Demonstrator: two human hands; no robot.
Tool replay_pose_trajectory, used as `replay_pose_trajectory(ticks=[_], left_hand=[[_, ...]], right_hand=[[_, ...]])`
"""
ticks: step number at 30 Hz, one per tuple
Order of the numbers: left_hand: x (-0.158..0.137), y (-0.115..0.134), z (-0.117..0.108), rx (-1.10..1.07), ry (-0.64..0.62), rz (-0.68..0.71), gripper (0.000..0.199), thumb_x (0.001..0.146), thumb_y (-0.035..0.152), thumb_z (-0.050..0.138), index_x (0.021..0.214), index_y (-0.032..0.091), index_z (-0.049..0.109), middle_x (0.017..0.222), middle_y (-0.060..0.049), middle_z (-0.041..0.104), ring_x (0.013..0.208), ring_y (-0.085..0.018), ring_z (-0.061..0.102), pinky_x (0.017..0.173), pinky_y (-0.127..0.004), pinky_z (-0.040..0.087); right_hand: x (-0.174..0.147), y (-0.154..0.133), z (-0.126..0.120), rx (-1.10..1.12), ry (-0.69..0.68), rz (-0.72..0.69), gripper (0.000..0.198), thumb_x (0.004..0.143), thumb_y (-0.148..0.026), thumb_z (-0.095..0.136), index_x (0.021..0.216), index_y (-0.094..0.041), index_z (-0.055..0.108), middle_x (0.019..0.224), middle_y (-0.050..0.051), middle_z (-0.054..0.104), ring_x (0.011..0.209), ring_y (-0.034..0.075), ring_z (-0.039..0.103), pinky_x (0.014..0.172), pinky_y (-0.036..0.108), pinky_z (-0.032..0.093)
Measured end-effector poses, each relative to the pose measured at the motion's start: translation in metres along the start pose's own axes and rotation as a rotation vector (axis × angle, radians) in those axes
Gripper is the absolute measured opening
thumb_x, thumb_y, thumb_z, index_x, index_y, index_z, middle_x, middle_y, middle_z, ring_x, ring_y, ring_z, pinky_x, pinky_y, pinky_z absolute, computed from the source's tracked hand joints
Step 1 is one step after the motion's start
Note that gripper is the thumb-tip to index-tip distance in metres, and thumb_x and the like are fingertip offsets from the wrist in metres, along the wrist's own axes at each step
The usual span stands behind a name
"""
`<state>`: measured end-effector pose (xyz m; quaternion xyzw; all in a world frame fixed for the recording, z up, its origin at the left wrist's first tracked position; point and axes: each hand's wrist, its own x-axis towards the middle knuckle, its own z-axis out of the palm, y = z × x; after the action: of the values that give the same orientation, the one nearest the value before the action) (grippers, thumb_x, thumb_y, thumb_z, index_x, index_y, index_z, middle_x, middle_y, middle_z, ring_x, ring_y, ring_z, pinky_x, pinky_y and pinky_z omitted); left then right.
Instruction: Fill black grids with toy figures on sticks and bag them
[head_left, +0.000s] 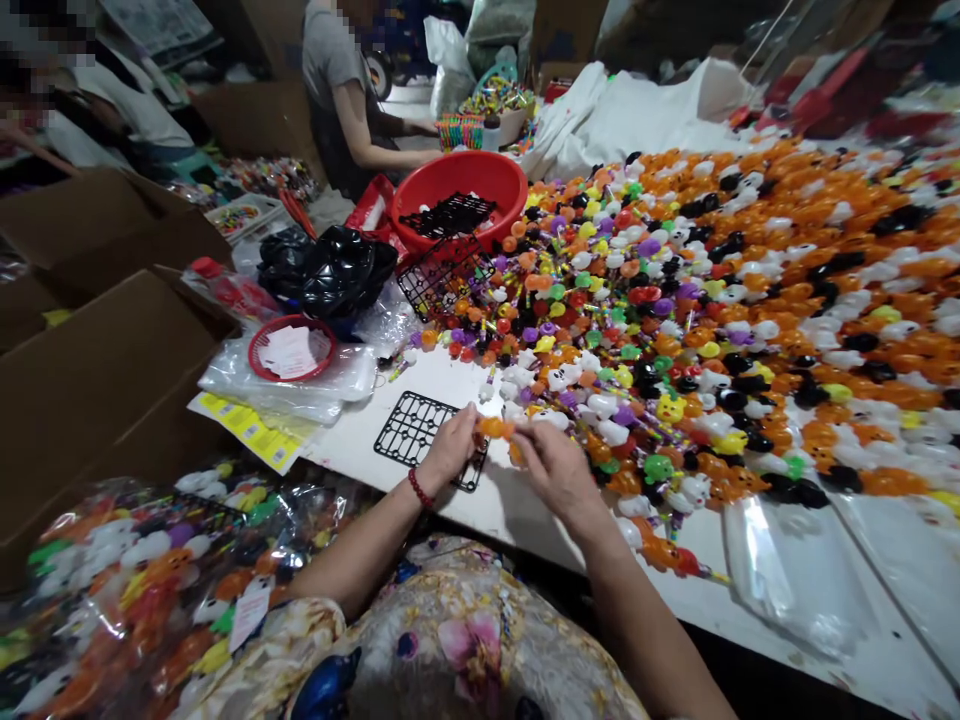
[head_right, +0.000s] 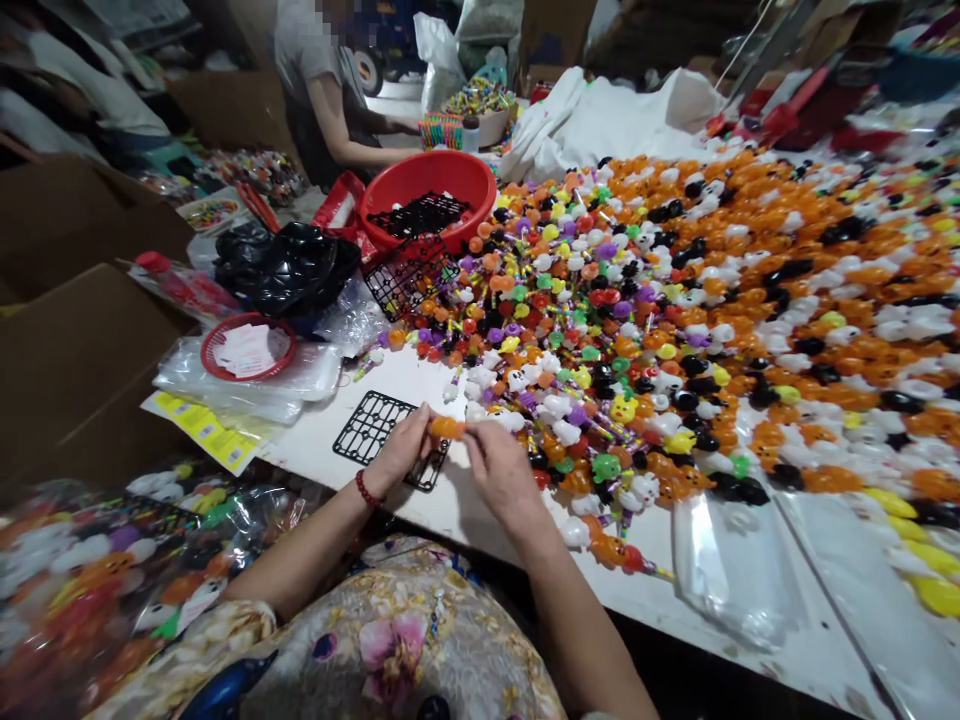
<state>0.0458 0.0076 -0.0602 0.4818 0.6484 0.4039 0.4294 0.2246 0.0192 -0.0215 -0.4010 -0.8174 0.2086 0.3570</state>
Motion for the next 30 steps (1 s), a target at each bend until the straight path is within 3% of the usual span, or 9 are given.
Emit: replay_pose_trajectory(ticks=[3,5,7,10,14,18,24,27,30], left_hand=[[0.027,0.005,-0.022,0.144,0.157,0.011,0.026,0.093,0.033,0.042,0.075,0.019,0.056,0.064,0.0,0.054,0.062,-0.016,0.051,0.065,-0.03,0.044],[0.051,0.009,-0.038,0.192,0.261,0.019,0.01,0.087,0.021,0.05,0.082,0.018,0.058,0.079,-0.004,0.059,0.08,-0.02,0.057,0.078,-0.033,0.046],[0.075,0.012,-0.051,0.307,0.346,0.041,0.022,0.082,0.009,0.049,0.099,0.017,0.061,0.103,-0.009,0.06,0.1,-0.023,0.058,0.089,-0.035,0.045],[0.106,0.016,-0.059,0.6,0.365,0.067,0.04,0.084,0.007,0.047,0.122,0.017,0.056,0.129,-0.015,0.049,0.11,-0.026,0.059,0.094,-0.037,0.045],[0.127,0.016,-0.058,0.849,0.268,0.026,0.031,0.092,0.02,0.046,0.121,0.014,0.056,0.128,-0.019,0.049,0.104,-0.03,0.063,0.089,-0.04,0.048],[0.127,0.012,-0.057,0.91,0.284,-0.028,0.033,0.091,0.019,0.047,0.123,0.01,0.051,0.126,-0.022,0.051,0.105,-0.032,0.063,0.084,-0.038,0.049],[0.126,0.005,-0.062,0.712,0.266,-0.045,0.027,0.083,0.011,0.052,0.11,0.01,0.057,0.126,-0.022,0.051,0.106,-0.032,0.061,0.091,-0.041,0.047],[0.125,0.005,-0.063,0.327,0.324,-0.083,0.023,0.071,0.008,0.064,0.092,0.015,0.058,0.118,-0.016,0.056,0.109,-0.03,0.059,0.096,-0.04,0.046],[0.112,0.004,-0.059,-0.089,0.318,-0.188,0.023,0.07,0.01,0.065,0.089,0.018,0.055,0.095,-0.006,0.062,0.096,-0.021,0.062,0.088,-0.036,0.051]], right_hand=[[0.017,0.019,-0.025,-0.327,0.283,-0.026,0.017,0.095,-0.023,0.049,0.1,-0.017,0.064,0.094,0.011,0.068,0.086,0.023,0.062,0.078,0.039,0.052],[0.031,0.028,-0.026,-0.537,0.341,-0.007,0.023,0.093,-0.018,0.049,0.109,-0.015,0.065,0.113,0.016,0.065,0.103,0.03,0.057,0.089,0.05,0.049],[0.044,0.028,-0.009,-0.612,0.203,0.011,0.034,0.088,-0.008,0.046,0.117,-0.014,0.064,0.125,0.018,0.061,0.113,0.033,0.053,0.094,0.054,0.046],[0.064,0.019,0.037,-0.598,-0.165,0.005,0.043,0.086,0.0,0.044,0.123,-0.014,0.063,0.131,0.016,0.061,0.119,0.03,0.051,0.097,0.048,0.045],[0.085,0.01,0.082,-0.67,-0.483,0.013,0.033,0.09,-0.005,0.045,0.115,-0.011,0.067,0.127,0.02,0.062,0.118,0.031,0.051,0.091,0.043,0.044],[0.092,0.015,0.089,-0.679,-0.593,0.065,0.029,0.09,-0.005,0.044,0.102,-0.008,0.069,0.101,0.02,0.069,0.106,0.031,0.053,0.084,0.039,0.042],[0.076,0.016,0.092,-0.489,-0.378,0.041,0.022,0.094,-0.017,0.048,0.11,-0.014,0.063,0.106,0.015,0.066,0.1,0.027,0.054,0.086,0.038,0.042],[0.063,0.017,0.092,-0.251,-0.224,0.104,0.026,0.095,-0.027,0.05,0.116,-0.016,0.061,0.106,0.014,0.065,0.096,0.025,0.058,0.084,0.035,0.047],[0.052,0.023,0.084,-0.04,-0.122,0.146,0.03,0.092,-0.027,0.054,0.119,-0.018,0.062,0.107,0.011,0.066,0.098,0.023,0.061,0.088,0.036,0.05]])
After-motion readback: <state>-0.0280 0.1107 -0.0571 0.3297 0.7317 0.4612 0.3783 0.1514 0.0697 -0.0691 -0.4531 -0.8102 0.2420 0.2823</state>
